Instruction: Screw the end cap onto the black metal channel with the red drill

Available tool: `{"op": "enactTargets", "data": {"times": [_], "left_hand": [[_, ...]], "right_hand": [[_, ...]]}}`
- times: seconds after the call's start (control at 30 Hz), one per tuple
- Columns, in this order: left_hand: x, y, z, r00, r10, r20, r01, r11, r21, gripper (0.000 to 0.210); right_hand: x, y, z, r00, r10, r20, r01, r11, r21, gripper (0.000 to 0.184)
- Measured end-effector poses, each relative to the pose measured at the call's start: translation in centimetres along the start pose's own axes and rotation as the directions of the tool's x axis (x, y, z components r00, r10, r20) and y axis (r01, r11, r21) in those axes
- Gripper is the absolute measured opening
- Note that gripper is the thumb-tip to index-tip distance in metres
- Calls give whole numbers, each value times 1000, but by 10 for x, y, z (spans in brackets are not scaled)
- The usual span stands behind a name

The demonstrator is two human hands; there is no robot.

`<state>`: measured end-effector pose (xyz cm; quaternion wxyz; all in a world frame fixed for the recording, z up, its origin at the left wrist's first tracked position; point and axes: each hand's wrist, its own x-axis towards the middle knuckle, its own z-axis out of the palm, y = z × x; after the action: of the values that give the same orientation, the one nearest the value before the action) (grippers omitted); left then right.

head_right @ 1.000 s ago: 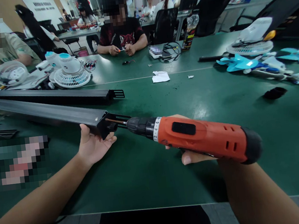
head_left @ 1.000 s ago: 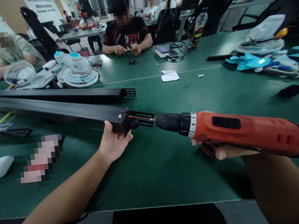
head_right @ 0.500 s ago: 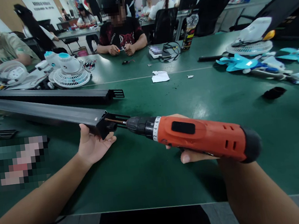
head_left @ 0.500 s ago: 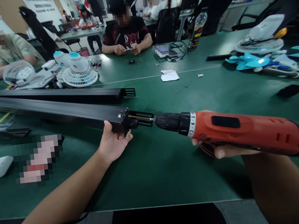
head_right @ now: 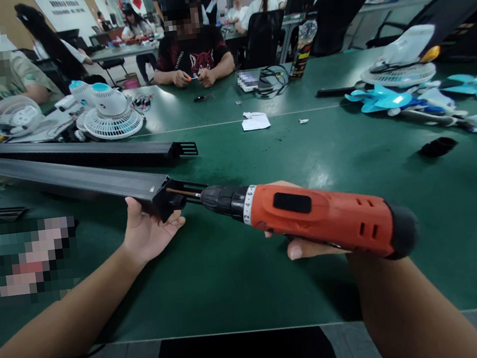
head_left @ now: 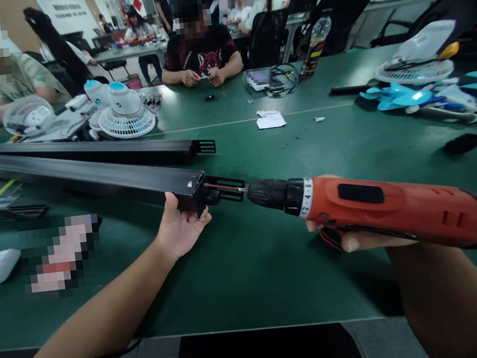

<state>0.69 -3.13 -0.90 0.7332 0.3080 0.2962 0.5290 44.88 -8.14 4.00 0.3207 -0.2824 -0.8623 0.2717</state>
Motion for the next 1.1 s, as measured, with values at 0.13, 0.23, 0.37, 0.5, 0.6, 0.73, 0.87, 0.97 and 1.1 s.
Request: {"op": "enactTargets", "data": {"times": [0.13,0.23,0.37,0.5,0.6,0.73,0.87,0.97,1.1], "left_hand": [[-1,1,2,1000,1,5,-1,1000,-12,79],[0,2,2,1000,-9,6,9,1000,-10,87],[0,1,2,1000,5,-1,-5,1000,-21,86],[0,0,1,1000,-3,-15,3,1000,2,88],[0,1,1,1000,1,-5,0,1000,12,83],[1,0,2,1000,16,15,-16,999,30,72],[2,-1,1,1000,24,13,-24,999,38,78],[1,-2,2,999,32,14,-33,999,42,82],[-1,-1,7,999,41,-5,-40,998,53,85]], "right_hand": [[2,-11,-6,993,-72,88,58,987,150,30],[9,-17,-9,994,-96,60,88,989,121,34],[10,-11,-8,990,-143,19,141,986,91,37],[0,-5,-9,994,-63,92,49,988,147,37],[-1,-9,-9,996,-12,87,-2,986,164,32],[5,-9,-5,997,-64,34,59,989,134,36],[4,2,-1,994,-105,18,102,986,131,42],[0,3,-3,996,-80,38,73,987,146,35],[2,-10,-8,995,39,97,-59,975,216,29]]}}
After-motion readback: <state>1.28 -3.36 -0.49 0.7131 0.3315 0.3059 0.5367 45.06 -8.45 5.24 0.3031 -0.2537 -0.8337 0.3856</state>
